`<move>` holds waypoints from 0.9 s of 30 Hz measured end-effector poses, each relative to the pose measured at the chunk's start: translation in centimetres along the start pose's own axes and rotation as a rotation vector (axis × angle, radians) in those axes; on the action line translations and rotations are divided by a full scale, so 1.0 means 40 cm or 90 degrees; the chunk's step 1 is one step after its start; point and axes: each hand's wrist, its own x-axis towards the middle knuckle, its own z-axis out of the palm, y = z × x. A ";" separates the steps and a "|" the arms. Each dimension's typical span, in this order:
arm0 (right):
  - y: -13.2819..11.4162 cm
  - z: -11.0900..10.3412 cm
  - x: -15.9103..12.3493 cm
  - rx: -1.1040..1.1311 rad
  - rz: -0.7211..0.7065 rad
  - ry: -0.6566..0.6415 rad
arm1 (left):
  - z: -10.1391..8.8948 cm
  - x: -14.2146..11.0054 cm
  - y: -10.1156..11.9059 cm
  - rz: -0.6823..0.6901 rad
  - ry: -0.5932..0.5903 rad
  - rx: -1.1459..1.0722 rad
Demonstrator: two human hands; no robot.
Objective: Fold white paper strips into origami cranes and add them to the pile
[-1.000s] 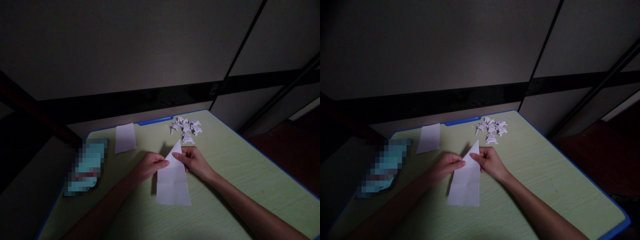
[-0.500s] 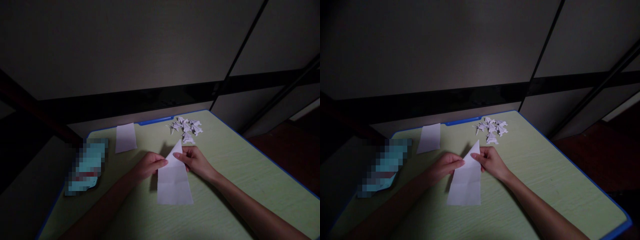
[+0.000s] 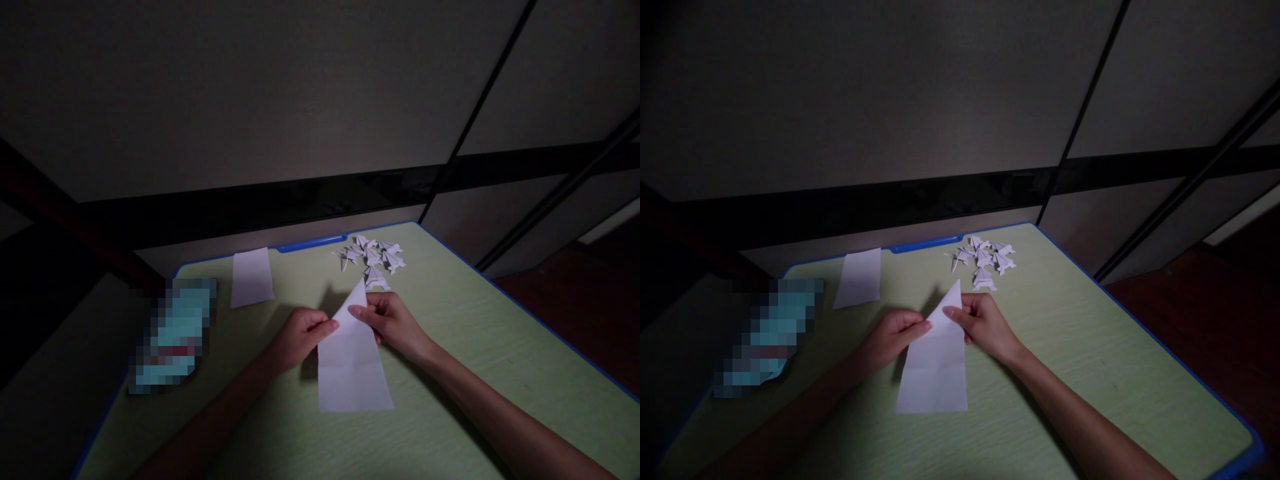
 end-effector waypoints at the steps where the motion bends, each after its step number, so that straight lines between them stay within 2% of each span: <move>1: -0.001 0.002 -0.001 -0.001 0.002 -0.014 | 0.002 0.000 0.001 0.020 -0.007 -0.018; 6: -0.005 0.015 -0.008 -0.013 -0.003 -0.076 | 0.009 0.000 0.003 0.023 0.007 -0.060; 12: -0.001 0.020 -0.008 -0.010 0.006 -0.082 | 0.009 -0.006 -0.002 0.023 0.010 -0.030; 17: 0.001 0.024 -0.008 -0.015 0.003 -0.080 | 0.014 -0.002 -0.013 0.067 0.053 -0.047; 21: 0.000 0.028 -0.011 -0.017 0.007 -0.094 | 0.012 0.004 -0.013 0.058 0.071 -0.061; 24: 0.003 0.030 -0.013 -0.014 0.018 -0.133 | 0.014 0.003 -0.008 0.044 0.079 -0.037; 27: 0.009 0.033 -0.015 -0.017 0.030 -0.173 | 0.017 0.001 -0.002 0.066 0.067 -0.024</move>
